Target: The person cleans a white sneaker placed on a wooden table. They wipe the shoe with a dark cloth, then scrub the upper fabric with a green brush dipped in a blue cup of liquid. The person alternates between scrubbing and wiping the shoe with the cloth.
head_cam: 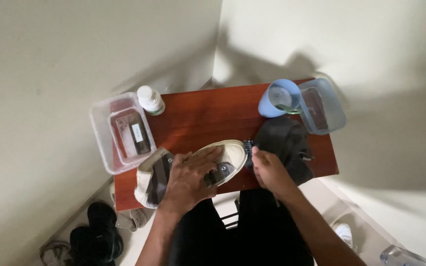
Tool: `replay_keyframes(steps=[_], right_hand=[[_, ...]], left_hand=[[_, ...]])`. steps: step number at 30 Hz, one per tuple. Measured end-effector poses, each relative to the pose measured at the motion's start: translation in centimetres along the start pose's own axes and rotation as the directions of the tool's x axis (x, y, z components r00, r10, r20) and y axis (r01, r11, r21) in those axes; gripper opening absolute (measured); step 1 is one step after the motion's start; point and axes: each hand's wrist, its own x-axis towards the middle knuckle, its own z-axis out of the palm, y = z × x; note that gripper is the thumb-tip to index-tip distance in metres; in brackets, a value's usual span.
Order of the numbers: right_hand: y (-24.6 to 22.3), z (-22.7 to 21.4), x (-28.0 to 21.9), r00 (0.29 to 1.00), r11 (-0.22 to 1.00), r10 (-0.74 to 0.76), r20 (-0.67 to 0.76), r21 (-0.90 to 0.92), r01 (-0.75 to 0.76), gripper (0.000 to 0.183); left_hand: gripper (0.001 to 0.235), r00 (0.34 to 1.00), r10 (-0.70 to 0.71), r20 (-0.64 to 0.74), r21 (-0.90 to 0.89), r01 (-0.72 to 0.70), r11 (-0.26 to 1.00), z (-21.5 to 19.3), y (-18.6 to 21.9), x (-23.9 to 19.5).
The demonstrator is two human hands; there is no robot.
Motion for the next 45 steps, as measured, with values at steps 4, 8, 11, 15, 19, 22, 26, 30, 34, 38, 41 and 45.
replay_keyframes(steps=[4, 8, 11, 15, 19, 22, 26, 30, 34, 38, 41, 45], right_hand=[[2.5, 2.8, -2.8, 1.0, 0.998, -0.018, -0.001, 0.053, 0.018, 0.073], [2.3, 3.5, -2.6, 0.993, 0.863, 0.069, 0.094, 0.494, -0.107, 0.048], [1.2, 3.1, -2.1, 0.999, 0.883, -0.008, 0.05, 0.468, -0.016, 0.054], [3.1, 3.2, -4.0, 0.984, 0.944, 0.099, 0.146, 0.299, -0.139, 0.042], [0.9, 2.6, -1.9, 0.996, 0.97, -0.085, 0.004, 0.23, 0.082, 0.052], [2.6, 4.1, -2.4, 0.999, 0.852, 0.015, 0.033, 0.522, -0.03, 0.052], [3.8, 4.8, -2.3, 0.979, 0.746, 0.053, 0.197, 0.644, -0.17, 0.043], [0.1, 4.5, 0.3, 0.992, 0.767, 0.087, 0.092, 0.629, -0.125, 0.046], [0.6, 4.3, -2.8, 0.986, 0.986, -0.158, -0.051, 0.038, 0.16, 0.055], [-2.3, 3.6, -1.7, 0.843, 0.591, -0.517, -0.148, -0.774, 0.227, 0.042], [-5.1, 3.7, -0.7, 0.625, 0.298, -0.775, -0.092, -0.925, 0.235, 0.032], [-7.4, 1.0, -1.5, 0.677, 0.22, -0.736, 0.002, -0.945, 0.242, 0.039]], left_hand=[[0.032, 0.999, -0.012, -0.052, -0.003, 0.012, 1.0, 0.3, 0.5, -0.2], [0.03, 0.998, -0.038, -0.058, -0.028, 0.037, 0.999, -0.1, 1.3, -0.2], [0.029, 0.994, -0.049, -0.094, 0.01, 0.05, 0.999, 0.4, 1.5, -0.5], [0.041, 0.99, -0.043, -0.134, 0.03, 0.047, 0.998, 0.5, 1.8, -0.7], [0.048, 0.992, 0.01, -0.124, 0.113, 0.004, 0.994, 1.4, 1.1, -1.0], [0.059, 0.983, 0.004, -0.185, 0.096, 0.014, 0.995, 1.2, 1.6, -1.6], [0.082, 0.986, 0.022, -0.163, 0.118, -0.002, 0.993, 0.9, 1.3, -0.8], [0.067, 0.975, 0.103, -0.197, 0.274, -0.046, 0.961, 1.1, 2.2, -1.8], [0.065, 0.973, 0.16, -0.167, 0.397, -0.083, 0.914, 1.4, 2.0, -1.8], [0.054, 0.96, 0.17, -0.223, 0.408, -0.067, 0.91, 1.4, 2.2, -1.9], [0.052, 0.955, 0.186, -0.231, 0.394, -0.083, 0.915, 1.8, 2.4, -2.3], [0.053, 0.95, 0.171, -0.26, 0.377, -0.063, 0.924, 2.0, 2.1, -2.1]])
